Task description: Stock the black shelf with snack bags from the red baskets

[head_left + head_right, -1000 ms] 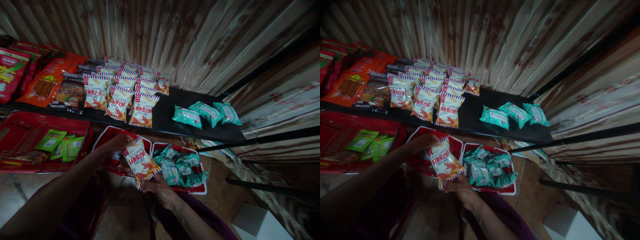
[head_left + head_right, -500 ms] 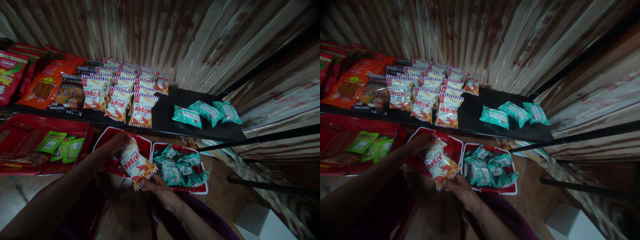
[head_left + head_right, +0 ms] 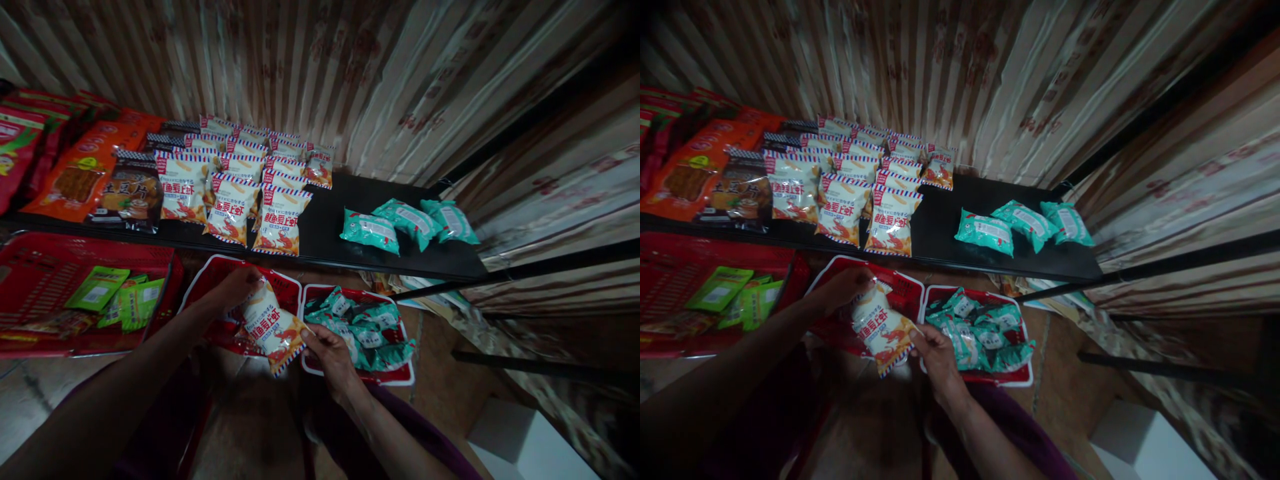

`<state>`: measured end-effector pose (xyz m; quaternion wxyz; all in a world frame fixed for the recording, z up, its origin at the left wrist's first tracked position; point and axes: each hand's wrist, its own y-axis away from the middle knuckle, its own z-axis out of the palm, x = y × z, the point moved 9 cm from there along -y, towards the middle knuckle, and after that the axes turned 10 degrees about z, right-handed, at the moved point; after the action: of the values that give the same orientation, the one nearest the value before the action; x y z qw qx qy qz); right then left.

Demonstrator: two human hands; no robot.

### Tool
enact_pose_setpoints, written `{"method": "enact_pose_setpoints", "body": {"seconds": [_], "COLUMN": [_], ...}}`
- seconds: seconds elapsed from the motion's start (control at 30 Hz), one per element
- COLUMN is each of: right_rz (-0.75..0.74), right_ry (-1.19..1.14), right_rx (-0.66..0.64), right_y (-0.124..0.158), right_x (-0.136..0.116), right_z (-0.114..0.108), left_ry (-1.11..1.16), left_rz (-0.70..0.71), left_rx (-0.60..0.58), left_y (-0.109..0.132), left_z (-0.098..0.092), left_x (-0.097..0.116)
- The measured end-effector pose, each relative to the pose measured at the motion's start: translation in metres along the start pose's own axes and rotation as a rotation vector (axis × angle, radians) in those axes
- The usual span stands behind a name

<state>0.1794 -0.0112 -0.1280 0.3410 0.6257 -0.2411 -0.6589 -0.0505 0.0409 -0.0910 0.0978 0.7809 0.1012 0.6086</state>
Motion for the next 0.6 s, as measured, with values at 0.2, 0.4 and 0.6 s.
{"method": "enact_pose_setpoints", "body": {"seconds": [0.2, 0.4, 0.6], "right_rz": [-0.033, -0.093, -0.253], "right_ry": [0.015, 0.041, 0.158], "right_rx": [0.018, 0.031, 0.049], "right_y": [0.0, 0.001, -0.008], "right_x": [-0.01, -0.013, -0.024], "right_z": [-0.005, -0.01, -0.015], "left_ry": [-0.07, -0.197, -0.263], "left_rz": [0.027, 0.064, 0.049], "left_rx": [0.037, 0.002, 0.042], "left_y": [-0.005, -0.008, -0.001], "left_z": [-0.002, 0.002, 0.018], "left_x": [-0.006, -0.011, -0.018]}}
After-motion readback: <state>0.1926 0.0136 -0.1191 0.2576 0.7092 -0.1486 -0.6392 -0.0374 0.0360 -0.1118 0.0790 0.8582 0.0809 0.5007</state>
